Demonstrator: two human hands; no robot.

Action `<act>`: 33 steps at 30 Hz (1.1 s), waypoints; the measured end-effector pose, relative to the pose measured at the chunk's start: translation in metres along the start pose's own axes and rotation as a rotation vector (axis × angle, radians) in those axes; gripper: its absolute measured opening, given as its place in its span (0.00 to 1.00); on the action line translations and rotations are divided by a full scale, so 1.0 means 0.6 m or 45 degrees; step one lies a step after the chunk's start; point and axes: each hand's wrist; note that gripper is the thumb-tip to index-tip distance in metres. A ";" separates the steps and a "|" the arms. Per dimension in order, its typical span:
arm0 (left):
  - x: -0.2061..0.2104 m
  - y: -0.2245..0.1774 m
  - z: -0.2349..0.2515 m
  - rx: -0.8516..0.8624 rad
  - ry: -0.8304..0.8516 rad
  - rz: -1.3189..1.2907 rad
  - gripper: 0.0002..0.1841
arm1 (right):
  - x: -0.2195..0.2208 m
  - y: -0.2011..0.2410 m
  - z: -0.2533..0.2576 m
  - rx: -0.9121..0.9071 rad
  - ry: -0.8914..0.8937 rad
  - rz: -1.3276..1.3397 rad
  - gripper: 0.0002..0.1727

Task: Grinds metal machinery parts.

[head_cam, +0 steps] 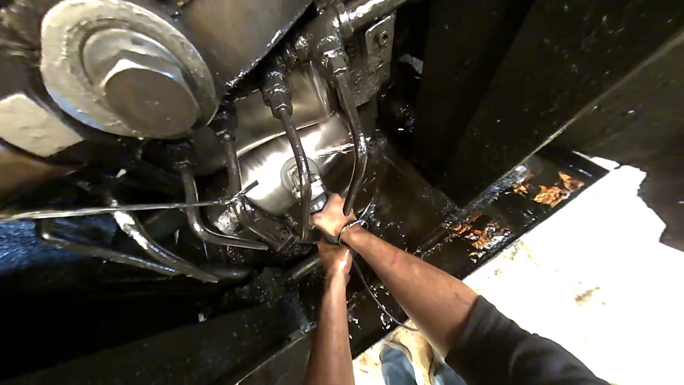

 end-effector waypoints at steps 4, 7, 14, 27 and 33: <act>-0.006 0.001 0.001 -0.031 0.012 0.037 0.31 | -0.005 0.007 -0.007 -0.006 0.017 -0.004 0.39; -0.005 -0.002 0.000 -0.030 0.005 0.053 0.31 | -0.009 0.008 -0.009 -0.012 0.024 -0.006 0.38; -0.002 0.006 0.004 -0.018 0.012 0.062 0.30 | 0.000 -0.001 0.000 -0.006 -0.004 0.008 0.38; -0.006 0.002 0.003 -0.001 0.020 0.030 0.31 | -0.006 0.008 -0.008 0.004 0.003 0.012 0.36; 0.000 0.007 0.005 -0.025 0.020 0.017 0.31 | -0.006 0.002 -0.006 -0.003 -0.010 0.017 0.35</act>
Point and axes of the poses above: each hand's wrist, its own z-axis towards the middle knuckle, its own x-axis out of the palm, y = z × x, and after that the axes turned 9 degrees about y, right-handed
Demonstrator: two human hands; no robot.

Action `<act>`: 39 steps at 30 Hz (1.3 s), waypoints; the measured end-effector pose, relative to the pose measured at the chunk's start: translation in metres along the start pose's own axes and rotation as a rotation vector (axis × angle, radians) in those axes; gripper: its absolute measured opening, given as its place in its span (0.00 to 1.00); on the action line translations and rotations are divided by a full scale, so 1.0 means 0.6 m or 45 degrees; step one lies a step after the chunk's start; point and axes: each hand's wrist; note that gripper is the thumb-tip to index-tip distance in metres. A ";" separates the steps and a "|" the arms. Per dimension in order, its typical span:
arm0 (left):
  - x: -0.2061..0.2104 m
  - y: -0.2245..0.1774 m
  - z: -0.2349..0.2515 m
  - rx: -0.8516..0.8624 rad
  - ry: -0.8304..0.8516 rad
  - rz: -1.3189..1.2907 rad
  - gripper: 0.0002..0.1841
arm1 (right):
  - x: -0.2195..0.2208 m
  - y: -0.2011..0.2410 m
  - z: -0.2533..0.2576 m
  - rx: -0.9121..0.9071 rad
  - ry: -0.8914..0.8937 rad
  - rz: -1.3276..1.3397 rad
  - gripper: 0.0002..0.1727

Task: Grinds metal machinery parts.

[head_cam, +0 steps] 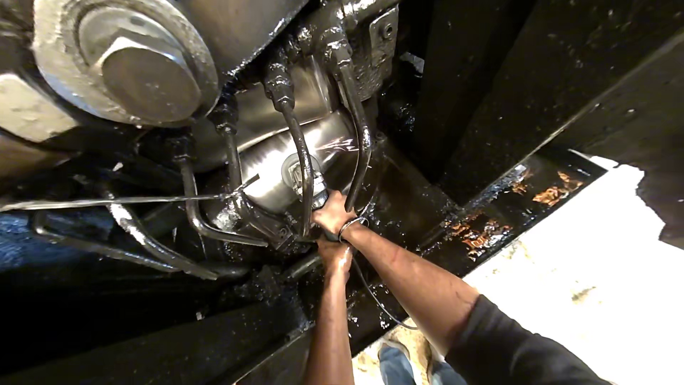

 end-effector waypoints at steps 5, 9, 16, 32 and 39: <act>0.000 -0.003 0.000 0.000 0.006 0.018 0.30 | -0.001 0.000 0.001 -0.003 -0.003 0.001 0.35; -0.001 -0.003 0.000 -0.003 0.005 0.006 0.31 | -0.001 0.002 0.002 0.005 -0.002 -0.015 0.34; -0.002 -0.004 0.005 0.023 0.012 -0.001 0.29 | -0.003 0.005 0.006 -0.008 -0.020 -0.022 0.37; 0.009 -0.019 0.003 0.022 0.069 0.024 0.25 | -0.016 -0.011 0.017 0.018 -0.008 0.042 0.37; 0.010 -0.012 0.006 0.045 0.084 0.020 0.26 | -0.020 -0.007 0.008 0.051 -0.007 0.048 0.36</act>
Point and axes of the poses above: each hand's wrist, its own z-axis towards the middle knuckle, its own x-axis out of the palm, y = z × x, and after that the axes turned 9 degrees about y, right-handed
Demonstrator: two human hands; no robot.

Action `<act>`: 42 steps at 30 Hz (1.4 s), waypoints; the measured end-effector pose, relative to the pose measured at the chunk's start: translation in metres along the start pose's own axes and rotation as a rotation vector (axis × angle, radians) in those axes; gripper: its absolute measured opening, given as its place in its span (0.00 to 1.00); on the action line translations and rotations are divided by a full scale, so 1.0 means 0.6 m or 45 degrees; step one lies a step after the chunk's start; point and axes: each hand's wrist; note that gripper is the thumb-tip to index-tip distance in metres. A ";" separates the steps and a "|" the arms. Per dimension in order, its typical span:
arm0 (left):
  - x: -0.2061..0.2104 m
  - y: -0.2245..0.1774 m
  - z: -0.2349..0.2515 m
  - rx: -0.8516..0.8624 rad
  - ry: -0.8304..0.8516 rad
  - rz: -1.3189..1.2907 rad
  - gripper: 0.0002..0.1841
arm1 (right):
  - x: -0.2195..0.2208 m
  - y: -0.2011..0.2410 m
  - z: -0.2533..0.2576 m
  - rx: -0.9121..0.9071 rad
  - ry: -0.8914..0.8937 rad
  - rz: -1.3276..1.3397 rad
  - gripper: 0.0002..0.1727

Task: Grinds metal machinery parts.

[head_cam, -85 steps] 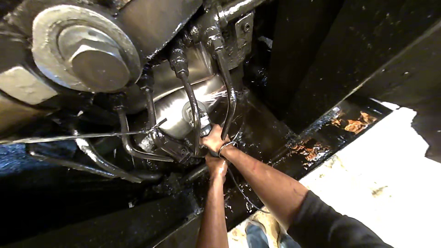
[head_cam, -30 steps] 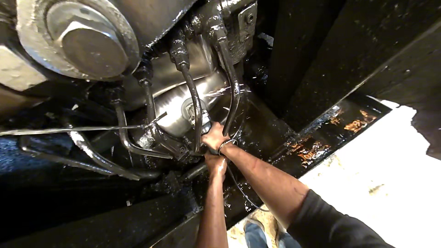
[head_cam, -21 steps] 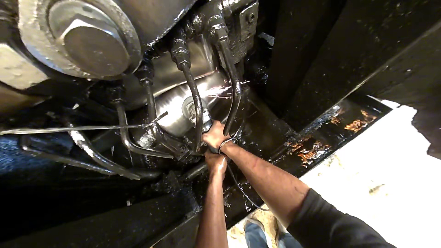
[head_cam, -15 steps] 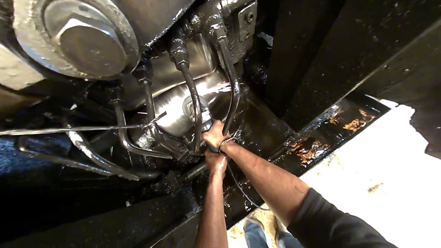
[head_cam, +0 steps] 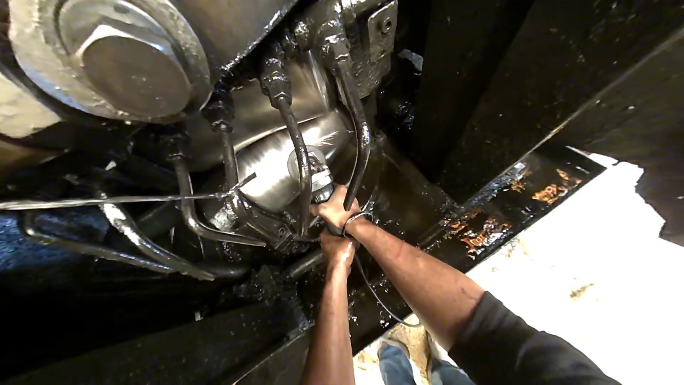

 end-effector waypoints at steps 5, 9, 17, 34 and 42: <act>-0.001 0.001 -0.001 -0.014 -0.004 0.008 0.27 | 0.005 -0.007 0.002 -0.047 -0.036 0.010 0.36; -0.007 0.001 -0.003 -0.004 0.000 0.000 0.26 | -0.024 0.036 -0.106 -0.058 0.000 0.117 0.33; -0.022 0.010 -0.005 -0.030 -0.040 0.006 0.28 | 0.024 0.008 0.000 -0.074 0.006 -0.038 0.37; -0.058 0.039 -0.016 -0.107 -0.104 -0.042 0.33 | 0.064 0.041 -0.034 -0.051 0.105 -0.175 0.41; -0.065 0.049 -0.019 -0.058 -0.120 -0.084 0.32 | 0.083 0.038 -0.029 -0.064 0.098 -0.169 0.46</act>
Point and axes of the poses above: each hand's wrist, its own z-axis towards the middle knuckle, its own x-axis out of the palm, y = z × x, and after that the axes turned 9 degrees about y, right-handed
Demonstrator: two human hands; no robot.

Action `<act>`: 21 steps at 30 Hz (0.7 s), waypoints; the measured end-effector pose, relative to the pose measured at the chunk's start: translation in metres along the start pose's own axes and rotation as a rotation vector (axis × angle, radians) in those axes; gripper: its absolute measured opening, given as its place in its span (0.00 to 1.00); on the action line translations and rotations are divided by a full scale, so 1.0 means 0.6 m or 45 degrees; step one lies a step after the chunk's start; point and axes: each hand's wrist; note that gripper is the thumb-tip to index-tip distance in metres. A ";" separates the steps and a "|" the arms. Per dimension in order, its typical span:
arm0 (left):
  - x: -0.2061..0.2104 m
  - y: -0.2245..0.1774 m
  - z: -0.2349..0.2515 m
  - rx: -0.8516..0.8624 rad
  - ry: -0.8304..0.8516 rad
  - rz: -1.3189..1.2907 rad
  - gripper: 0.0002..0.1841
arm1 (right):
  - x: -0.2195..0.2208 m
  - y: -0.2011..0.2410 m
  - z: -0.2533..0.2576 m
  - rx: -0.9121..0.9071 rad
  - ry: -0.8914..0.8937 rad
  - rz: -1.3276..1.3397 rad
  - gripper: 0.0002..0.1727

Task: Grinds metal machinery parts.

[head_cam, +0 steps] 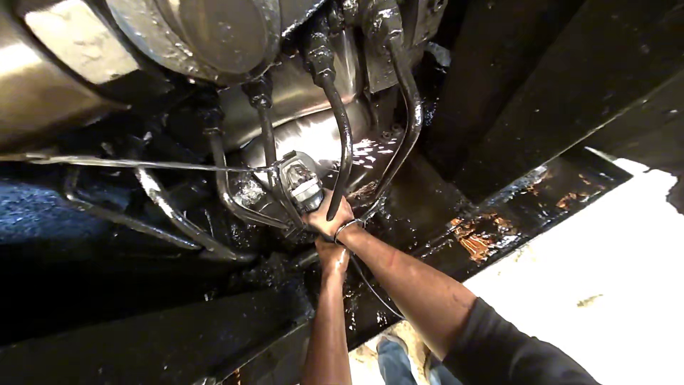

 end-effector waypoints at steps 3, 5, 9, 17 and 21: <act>-0.002 0.001 -0.002 0.022 0.002 -0.013 0.30 | 0.001 0.001 -0.002 0.004 -0.001 -0.013 0.44; -0.001 0.004 -0.001 0.030 0.002 -0.026 0.30 | 0.003 -0.001 -0.002 0.006 -0.004 -0.016 0.46; 0.002 0.001 -0.006 -0.087 0.006 -0.007 0.39 | 0.003 -0.005 -0.003 0.009 0.008 -0.029 0.49; 0.006 0.010 -0.011 -0.046 -0.031 -0.078 0.35 | 0.007 -0.008 -0.020 -0.025 0.027 -0.011 0.46; 0.002 0.014 -0.013 -0.098 -0.043 -0.086 0.39 | 0.013 -0.004 -0.010 -0.008 0.059 -0.076 0.46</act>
Point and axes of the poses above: each hand's wrist, its own z-axis towards the middle knuckle, its own x-axis out of the palm, y = z × x, and after that the axes turned 9 degrees about y, right-handed
